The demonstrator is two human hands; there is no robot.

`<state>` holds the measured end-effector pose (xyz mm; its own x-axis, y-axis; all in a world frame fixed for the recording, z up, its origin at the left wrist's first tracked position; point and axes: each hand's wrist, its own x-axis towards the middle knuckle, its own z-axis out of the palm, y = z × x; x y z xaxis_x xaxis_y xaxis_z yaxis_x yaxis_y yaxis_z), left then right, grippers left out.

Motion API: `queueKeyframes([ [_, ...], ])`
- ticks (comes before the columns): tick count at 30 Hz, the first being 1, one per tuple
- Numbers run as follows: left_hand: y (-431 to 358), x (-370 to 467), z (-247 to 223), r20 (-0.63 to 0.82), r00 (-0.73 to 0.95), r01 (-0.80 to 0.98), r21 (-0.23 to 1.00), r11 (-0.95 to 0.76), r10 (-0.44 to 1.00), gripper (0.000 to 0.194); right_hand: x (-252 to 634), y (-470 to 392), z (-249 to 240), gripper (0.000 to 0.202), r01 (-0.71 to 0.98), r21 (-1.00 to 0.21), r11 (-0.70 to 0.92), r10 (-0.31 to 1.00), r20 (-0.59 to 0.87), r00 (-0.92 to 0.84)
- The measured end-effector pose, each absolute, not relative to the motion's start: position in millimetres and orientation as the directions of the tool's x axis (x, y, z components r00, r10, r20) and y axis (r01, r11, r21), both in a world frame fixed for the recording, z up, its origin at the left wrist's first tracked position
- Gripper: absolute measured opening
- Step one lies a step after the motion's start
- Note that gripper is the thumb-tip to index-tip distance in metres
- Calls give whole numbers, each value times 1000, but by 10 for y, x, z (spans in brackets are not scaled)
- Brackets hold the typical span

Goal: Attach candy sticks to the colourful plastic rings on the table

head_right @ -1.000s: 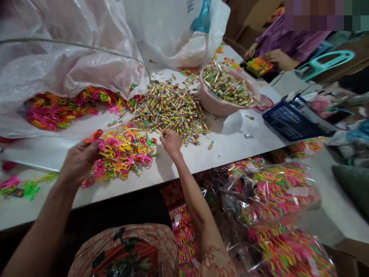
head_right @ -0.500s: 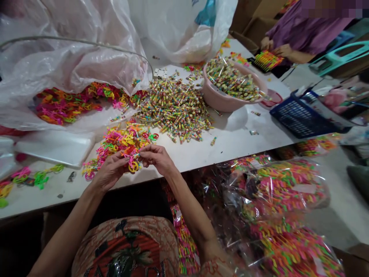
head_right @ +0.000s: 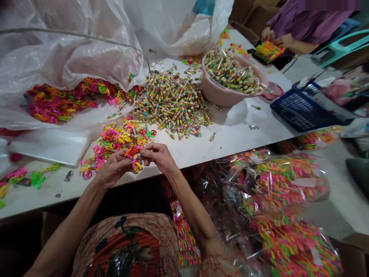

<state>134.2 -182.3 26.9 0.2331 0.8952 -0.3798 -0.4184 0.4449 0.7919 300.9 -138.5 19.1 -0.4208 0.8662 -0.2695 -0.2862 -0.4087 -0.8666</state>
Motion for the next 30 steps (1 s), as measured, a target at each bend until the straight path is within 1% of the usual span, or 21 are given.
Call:
queueKeyframes([
  [3,-1825,1343,269,-385,203,-413,800,436,900,43,3001,-1405,185,34,-271,-895,-354,887,-230,-400],
  [8,-1814,1352,276,-373,56,-337,866,369,926,41,3009,-1414,204,32,-177,-947,-267,909,-187,-372],
  [13,-1784,1378,262,-380,49,-289,880,378,924,38,2993,-1434,226,34,-112,-959,-262,917,-211,-338],
  [17,-1703,1379,318,-341,6,-209,919,335,940,29,3000,-1392,306,29,-29,-984,-176,949,-161,-272],
  [19,-1640,1348,364,-330,58,-211,918,335,942,27,3027,-1334,369,29,-8,-987,-162,933,-151,-326],
  [22,-1560,1285,428,-352,202,-260,880,397,914,29,3068,-1233,453,31,25,-984,-176,872,-167,-460],
  [24,-1522,1253,466,-351,256,-241,879,411,901,30,3081,-1171,468,31,48,-984,-174,847,-174,-503],
  [26,-1467,1216,505,-328,250,-136,920,369,911,28,3087,-1100,431,30,65,-987,-144,869,-158,-470],
  [27,-1417,1185,524,-302,213,-56,946,321,929,28,3093,-1054,392,29,69,-990,-122,894,-140,-426],
  [29,-1246,1074,551,-191,67,148,973,179,979,29,3125,-935,283,29,102,-993,-65,944,-94,-315],
  [30,-1119,987,554,-109,-25,262,958,112,994,29,3153,-867,219,29,149,-989,-24,959,-65,-276],
])
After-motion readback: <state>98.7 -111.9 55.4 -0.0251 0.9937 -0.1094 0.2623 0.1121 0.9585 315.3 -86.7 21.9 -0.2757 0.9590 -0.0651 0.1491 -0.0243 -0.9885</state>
